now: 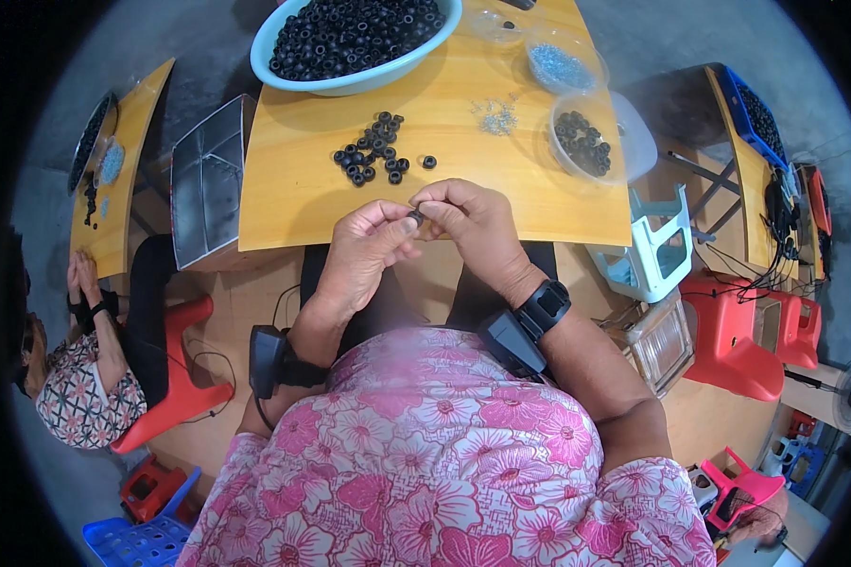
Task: Sorting and inspecting small black circular components.
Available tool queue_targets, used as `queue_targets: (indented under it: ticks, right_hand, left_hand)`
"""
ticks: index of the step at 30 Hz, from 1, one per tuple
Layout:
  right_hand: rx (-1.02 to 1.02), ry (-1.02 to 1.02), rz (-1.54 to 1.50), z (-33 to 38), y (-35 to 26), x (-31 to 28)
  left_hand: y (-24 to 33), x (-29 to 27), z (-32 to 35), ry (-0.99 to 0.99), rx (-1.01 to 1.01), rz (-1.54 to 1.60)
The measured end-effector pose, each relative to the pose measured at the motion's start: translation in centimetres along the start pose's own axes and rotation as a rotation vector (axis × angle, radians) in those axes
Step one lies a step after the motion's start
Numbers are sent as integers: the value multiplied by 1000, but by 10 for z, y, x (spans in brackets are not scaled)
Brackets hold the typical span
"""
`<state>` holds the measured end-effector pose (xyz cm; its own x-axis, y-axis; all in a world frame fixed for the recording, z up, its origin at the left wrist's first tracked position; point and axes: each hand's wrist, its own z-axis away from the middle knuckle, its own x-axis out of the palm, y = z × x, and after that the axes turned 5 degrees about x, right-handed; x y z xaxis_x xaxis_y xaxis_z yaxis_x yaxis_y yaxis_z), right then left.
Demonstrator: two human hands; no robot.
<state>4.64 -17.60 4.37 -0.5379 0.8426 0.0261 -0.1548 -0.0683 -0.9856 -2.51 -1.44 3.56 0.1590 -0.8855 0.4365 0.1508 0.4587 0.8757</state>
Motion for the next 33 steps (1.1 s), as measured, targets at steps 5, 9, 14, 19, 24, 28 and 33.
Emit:
queue_targets:
  ticks: [5, 9, 14, 19, 24, 28, 33]
  right_hand:
    - [29, -12, -25, 2, -2, -2]
    - [-119, 47, 145, 6, 1, 5]
    - [-149, 97, 195, 11, 5, 9]
    - [42, 27, -32, 5, 0, 2]
    - [261, -38, -210, 1, -2, -4]
    - [352, -142, -390, 0, -2, -6]
    - [399, -219, -480, 1, -6, -4]
  left_hand:
    - [-2, -2, 0, -40, -28, 13]
    - [-8, -1, 1, -27, -17, 24]
    - [-14, -2, 2, 11, -13, 78]
    - [-12, -5, 2, -14, 10, 10]
    - [-8, -5, 2, -40, 48, -14]
    - [-8, -6, 2, -76, 96, -19]
    - [-9, -8, 3, -84, 113, -52]
